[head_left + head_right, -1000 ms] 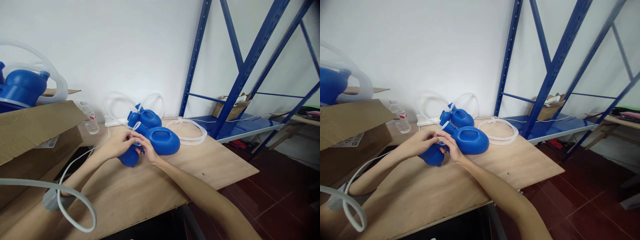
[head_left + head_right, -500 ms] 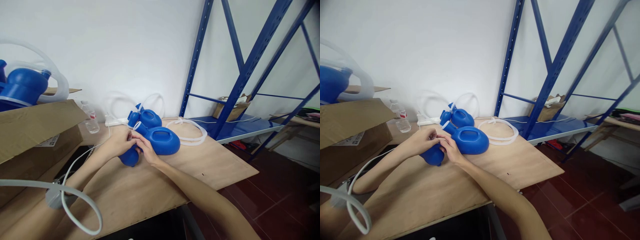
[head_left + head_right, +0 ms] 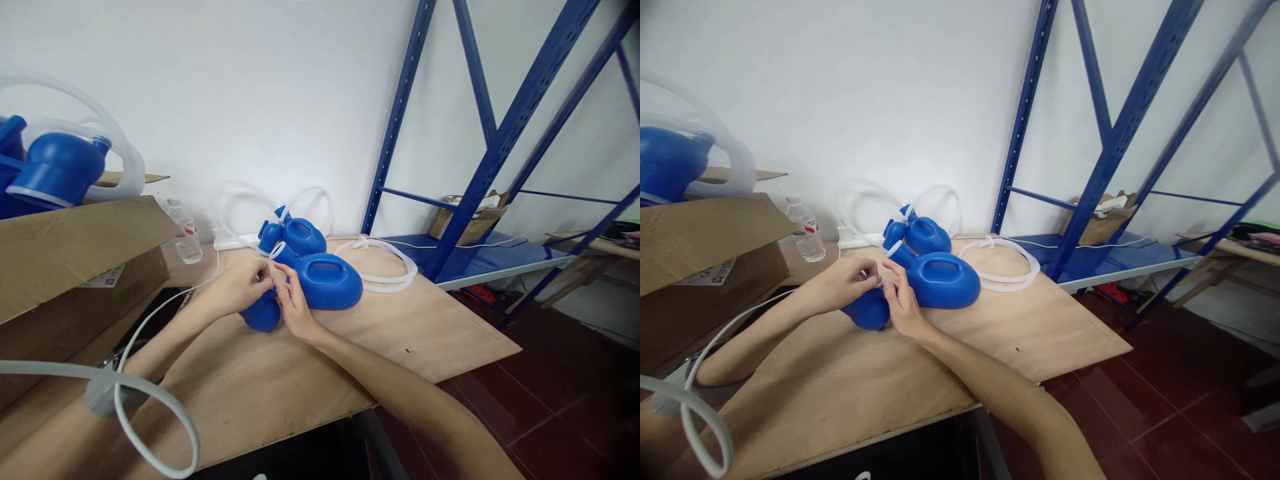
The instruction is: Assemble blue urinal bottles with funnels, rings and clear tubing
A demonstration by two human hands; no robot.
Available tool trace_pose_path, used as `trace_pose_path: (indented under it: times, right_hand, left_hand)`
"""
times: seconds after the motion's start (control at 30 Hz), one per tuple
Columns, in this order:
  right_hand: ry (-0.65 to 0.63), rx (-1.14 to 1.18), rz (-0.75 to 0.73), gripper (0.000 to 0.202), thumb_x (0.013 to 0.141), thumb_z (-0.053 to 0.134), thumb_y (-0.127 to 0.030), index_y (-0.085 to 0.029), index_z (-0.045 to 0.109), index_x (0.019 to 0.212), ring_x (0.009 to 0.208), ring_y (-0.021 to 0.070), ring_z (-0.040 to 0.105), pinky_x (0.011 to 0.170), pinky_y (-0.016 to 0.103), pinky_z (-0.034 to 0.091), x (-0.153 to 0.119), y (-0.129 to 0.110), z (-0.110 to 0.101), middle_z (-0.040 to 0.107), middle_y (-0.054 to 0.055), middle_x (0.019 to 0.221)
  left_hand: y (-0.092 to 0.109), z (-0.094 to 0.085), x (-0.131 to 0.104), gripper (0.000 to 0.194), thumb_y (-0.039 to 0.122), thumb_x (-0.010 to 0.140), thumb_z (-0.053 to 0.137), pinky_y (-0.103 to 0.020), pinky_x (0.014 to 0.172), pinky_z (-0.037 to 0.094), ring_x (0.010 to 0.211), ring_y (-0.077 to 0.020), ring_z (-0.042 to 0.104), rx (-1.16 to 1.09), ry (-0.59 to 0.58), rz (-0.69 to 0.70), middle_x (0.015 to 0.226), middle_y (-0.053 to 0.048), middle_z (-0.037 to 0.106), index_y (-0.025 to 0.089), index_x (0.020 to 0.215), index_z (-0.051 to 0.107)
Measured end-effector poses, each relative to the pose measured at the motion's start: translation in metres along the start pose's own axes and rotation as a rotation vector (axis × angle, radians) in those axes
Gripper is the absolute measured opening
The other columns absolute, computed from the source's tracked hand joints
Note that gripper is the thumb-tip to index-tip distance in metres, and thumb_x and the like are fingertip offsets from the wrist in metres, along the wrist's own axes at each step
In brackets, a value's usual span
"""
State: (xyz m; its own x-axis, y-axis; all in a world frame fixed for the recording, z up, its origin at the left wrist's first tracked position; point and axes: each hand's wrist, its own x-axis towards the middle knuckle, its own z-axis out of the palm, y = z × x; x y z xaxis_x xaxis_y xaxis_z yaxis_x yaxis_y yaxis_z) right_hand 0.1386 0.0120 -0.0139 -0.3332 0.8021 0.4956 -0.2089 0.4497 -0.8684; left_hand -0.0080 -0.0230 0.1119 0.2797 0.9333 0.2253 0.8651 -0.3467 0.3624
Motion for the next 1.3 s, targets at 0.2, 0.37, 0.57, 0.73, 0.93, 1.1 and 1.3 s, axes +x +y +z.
trace_pose_path:
  times: [0.2, 0.37, 0.57, 0.73, 0.93, 1.1, 1.3]
  right_hand:
    - [0.148, -0.103, -0.114, 0.042, 0.106, 0.043, -0.053, -0.029, 0.054, 0.139, 0.098, 0.0219, 0.063, 0.086, 0.034, 0.05, -0.007, -0.005, 0.006, 0.065, 0.008, 0.122]
    - [0.076, -0.096, -0.076, 0.044, 0.105, 0.045, -0.052, -0.025, 0.047, 0.139, 0.077, 0.0204, 0.06, 0.079, 0.035, 0.048, -0.011, -0.008, 0.008, 0.064, 0.002, 0.086]
    - [-0.012, -0.182, -0.122, 0.042, 0.102, 0.05, -0.048, -0.023, 0.046, 0.136, 0.065, 0.0175, 0.05, 0.073, 0.033, 0.044, -0.009, -0.01, 0.004, 0.053, -0.004, 0.072]
    - [-0.142, -0.174, -0.094, 0.042, 0.104, 0.049, -0.047, -0.024, 0.045, 0.139, 0.076, 0.0179, 0.057, 0.078, 0.033, 0.047, -0.005, -0.015, -0.007, 0.06, -0.001, 0.085]
    - [-0.22, -0.234, -0.146, 0.037, 0.107, 0.046, -0.044, -0.023, 0.05, 0.137, 0.098, 0.0194, 0.063, 0.094, 0.035, 0.048, 0.0, -0.021, -0.014, 0.065, 0.006, 0.111]
    - [-0.229, -0.17, -0.142, 0.039, 0.107, 0.044, -0.045, -0.023, 0.048, 0.139, 0.109, 0.0195, 0.064, 0.101, 0.035, 0.047, 0.005, -0.017, -0.011, 0.067, 0.007, 0.119]
    - [-0.136, -0.071, -0.121, 0.033, 0.104, 0.05, -0.046, -0.024, 0.051, 0.129, 0.101, 0.0195, 0.064, 0.093, 0.034, 0.048, 0.005, -0.011, -0.007, 0.068, 0.006, 0.114]
  left_hand:
    - [0.011, 0.016, -0.005, 0.022, 0.027, 0.089, 0.044, -0.034, 0.064, 0.041, 0.072, -0.0244, 0.065, 0.243, 0.061, -0.034, 0.085, -0.011, 0.073, 0.02, 0.081, 0.064]
    - [0.011, 0.014, -0.009, 0.017, 0.02, 0.083, 0.048, -0.034, 0.065, 0.039, 0.074, -0.0252, 0.066, 0.203, 0.031, -0.053, 0.085, -0.011, 0.074, 0.02, 0.078, 0.064]
    - [0.0, 0.009, -0.014, 0.011, 0.024, 0.076, 0.052, -0.031, 0.063, 0.04, 0.07, -0.0229, 0.063, 0.098, 0.031, -0.096, 0.077, -0.006, 0.072, 0.022, 0.071, 0.062]
    - [0.001, 0.012, -0.013, 0.012, 0.024, 0.078, 0.05, -0.032, 0.062, 0.04, 0.073, -0.0241, 0.066, 0.137, 0.028, -0.092, 0.08, -0.008, 0.073, 0.023, 0.069, 0.058]
    - [0.0, 0.014, -0.011, 0.007, 0.023, 0.077, 0.053, -0.032, 0.062, 0.04, 0.075, -0.0256, 0.067, 0.109, 0.048, -0.111, 0.081, -0.008, 0.074, 0.023, 0.07, 0.055]
    - [-0.005, 0.014, -0.009, 0.011, 0.025, 0.08, 0.054, -0.032, 0.067, 0.044, 0.08, -0.0261, 0.068, 0.063, 0.072, -0.083, 0.085, -0.008, 0.076, 0.022, 0.078, 0.065]
    - [0.006, 0.015, -0.007, 0.022, 0.027, 0.087, 0.047, -0.033, 0.076, 0.049, 0.091, -0.0282, 0.072, 0.099, 0.093, -0.097, 0.094, -0.009, 0.077, 0.023, 0.091, 0.068]
